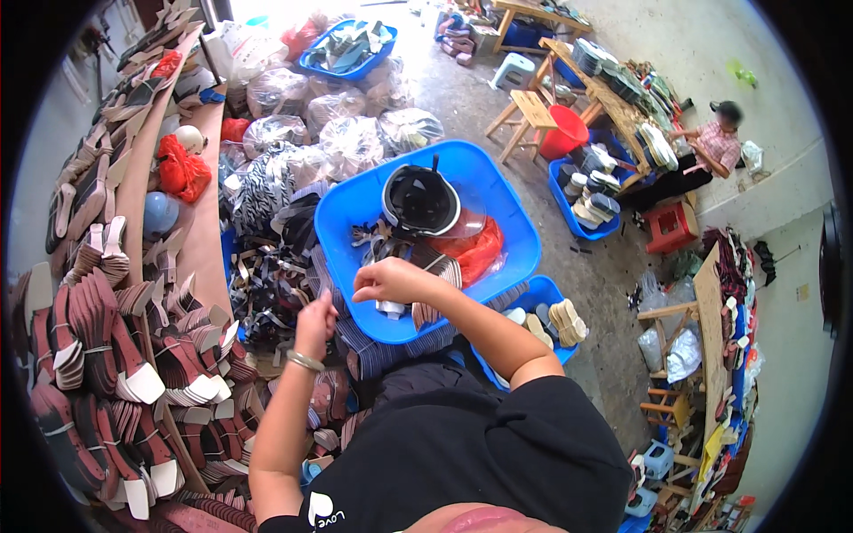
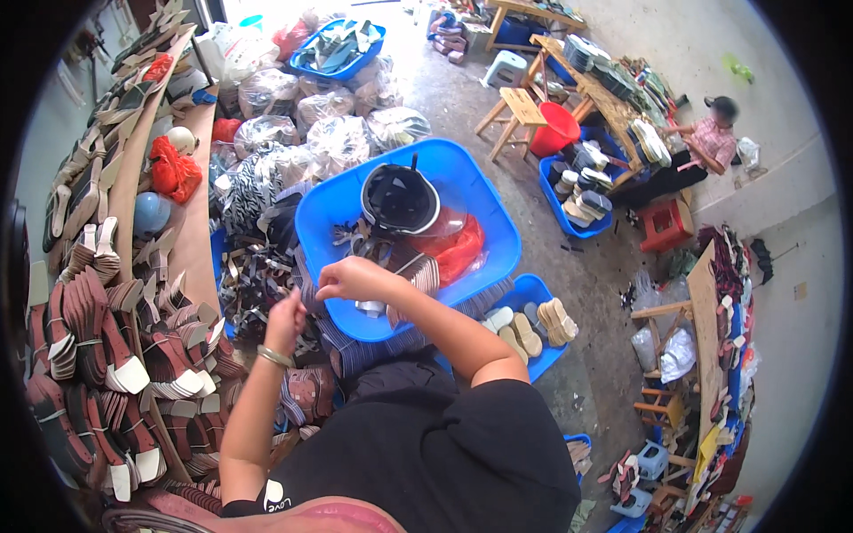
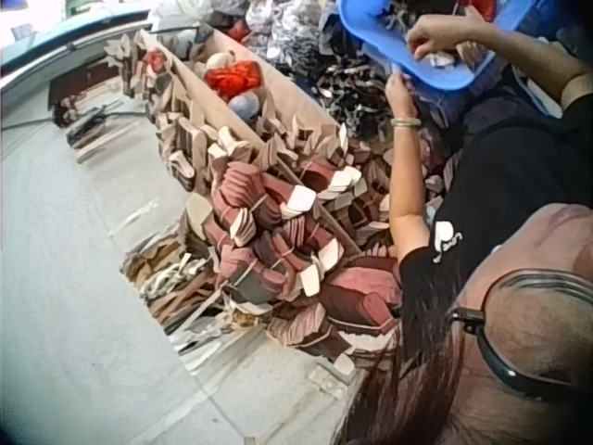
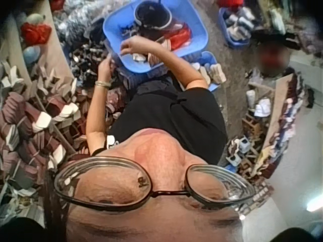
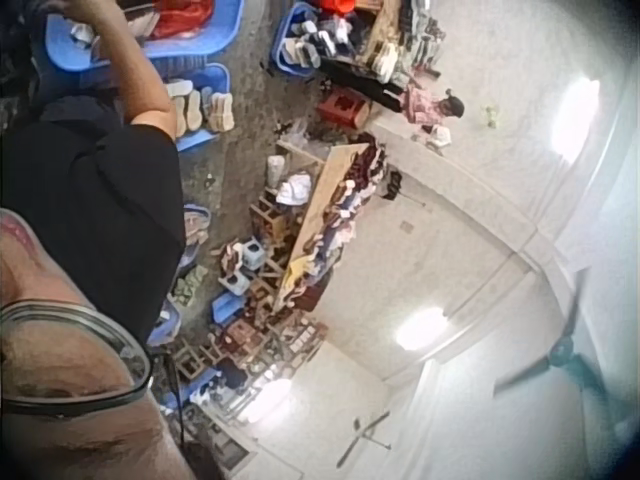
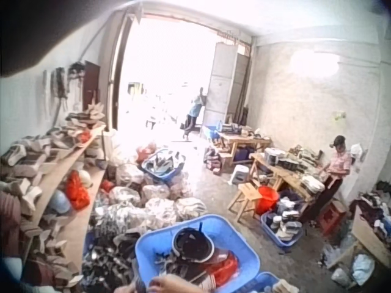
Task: Sorting and stacking shoe upper components in a shoe manufacturing facility.
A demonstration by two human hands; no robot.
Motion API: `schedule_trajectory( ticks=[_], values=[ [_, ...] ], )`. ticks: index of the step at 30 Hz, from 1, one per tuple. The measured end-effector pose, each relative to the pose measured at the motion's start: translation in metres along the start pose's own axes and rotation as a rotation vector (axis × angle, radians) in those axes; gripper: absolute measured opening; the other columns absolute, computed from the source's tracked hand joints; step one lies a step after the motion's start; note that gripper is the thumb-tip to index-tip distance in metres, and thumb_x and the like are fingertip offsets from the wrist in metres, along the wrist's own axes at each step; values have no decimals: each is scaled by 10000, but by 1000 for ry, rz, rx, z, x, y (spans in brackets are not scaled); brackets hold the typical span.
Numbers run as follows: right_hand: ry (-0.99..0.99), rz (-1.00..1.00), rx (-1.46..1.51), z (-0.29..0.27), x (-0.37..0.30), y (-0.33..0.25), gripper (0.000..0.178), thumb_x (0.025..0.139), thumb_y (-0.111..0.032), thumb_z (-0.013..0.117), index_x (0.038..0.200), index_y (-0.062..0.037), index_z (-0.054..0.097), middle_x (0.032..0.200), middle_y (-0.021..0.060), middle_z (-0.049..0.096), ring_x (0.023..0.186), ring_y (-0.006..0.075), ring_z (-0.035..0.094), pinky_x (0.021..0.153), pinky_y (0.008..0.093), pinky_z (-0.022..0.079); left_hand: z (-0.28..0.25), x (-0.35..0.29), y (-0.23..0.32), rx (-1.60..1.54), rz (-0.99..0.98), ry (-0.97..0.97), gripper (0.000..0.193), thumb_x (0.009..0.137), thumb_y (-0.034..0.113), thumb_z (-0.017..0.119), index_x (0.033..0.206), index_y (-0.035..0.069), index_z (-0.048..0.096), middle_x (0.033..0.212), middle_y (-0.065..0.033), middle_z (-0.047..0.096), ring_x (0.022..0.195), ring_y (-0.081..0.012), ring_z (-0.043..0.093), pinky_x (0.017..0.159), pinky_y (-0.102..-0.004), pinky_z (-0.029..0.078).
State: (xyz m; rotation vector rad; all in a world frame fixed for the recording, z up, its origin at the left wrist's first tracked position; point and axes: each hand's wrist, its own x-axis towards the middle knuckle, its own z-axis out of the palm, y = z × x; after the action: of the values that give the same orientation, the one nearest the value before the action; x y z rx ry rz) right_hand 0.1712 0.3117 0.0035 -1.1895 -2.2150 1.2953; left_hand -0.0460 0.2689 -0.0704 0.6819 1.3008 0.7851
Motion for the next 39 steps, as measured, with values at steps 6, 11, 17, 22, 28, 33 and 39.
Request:
schedule_trajectory(
  ticks=[6, 11, 17, 22, 28, 33, 39],
  values=[
    [140, -168, 4, -75, 6, -47, 356, 827, -172, 649, 1155, -76, 549, 827, 68, 646, 740, 106, 602, 681, 263, 486, -38, -10, -107, 117, -24, 58, 332, 894, 263, 560, 1165, 73, 540, 923, -28, 601, 680, -75, 559, 552, -201, 431],
    [586, -154, 115, -150, 61, -31, 406, 830, -195, 636, 1197, -61, 525, 851, 65, 648, 744, 128, 603, 656, 273, 486, -68, -39, -168, 124, 4, 123, 300, 891, 201, 569, 1152, 58, 538, 911, -18, 602, 700, -69, 566, 562, -190, 439],
    [-17, -2, -453, -78, 84, 75, 460, 756, -352, 681, 1090, -44, 605, 870, 178, 656, 688, 227, 637, 673, 341, 509, -58, -86, -207, -153, -161, 239, 262, 907, 247, 551, 1097, 68, 563, 887, -20, 626, 689, -76, 594, 556, -181, 444],
    [-250, 71, -44, 59, 36, 27, 436, 763, -338, 680, 1103, -74, 612, 938, 127, 664, 846, 269, 641, 760, 355, 498, -50, -98, -210, -228, -195, 218, 232, 923, 230, 524, 1086, 66, 553, 861, -31, 623, 688, -89, 611, 530, -180, 467],
    [-388, -651, 434, 149, -9, -112, 334, 773, -295, 676, 1030, -88, 623, 842, 94, 658, 737, 242, 630, 639, 342, 484, -88, -79, -280, -306, 17, 372, 148, 931, 165, 483, 983, 60, 573, 816, -45, 622, 658, -96, 588, 536, -189, 450],
    [-167, -665, 190, 175, -9, -108, 310, 778, -342, 644, 995, -121, 636, 833, 82, 654, 753, 284, 625, 632, 378, 486, -48, -120, -243, -104, -91, 269, 144, 930, 179, 477, 871, 83, 566, 576, 55, 426, 410, -27, 337, 348, -186, 245],
    [-369, -336, -76, 237, -64, -33, 307, 809, -331, 604, 997, -89, 628, 911, 128, 646, 832, 308, 622, 713, 396, 497, -26, -201, -274, -337, -77, 324, 212, 930, 254, 507, 913, 69, 609, 522, 105, 333, 412, -12, 264, 376, -189, 174]
  ],
)
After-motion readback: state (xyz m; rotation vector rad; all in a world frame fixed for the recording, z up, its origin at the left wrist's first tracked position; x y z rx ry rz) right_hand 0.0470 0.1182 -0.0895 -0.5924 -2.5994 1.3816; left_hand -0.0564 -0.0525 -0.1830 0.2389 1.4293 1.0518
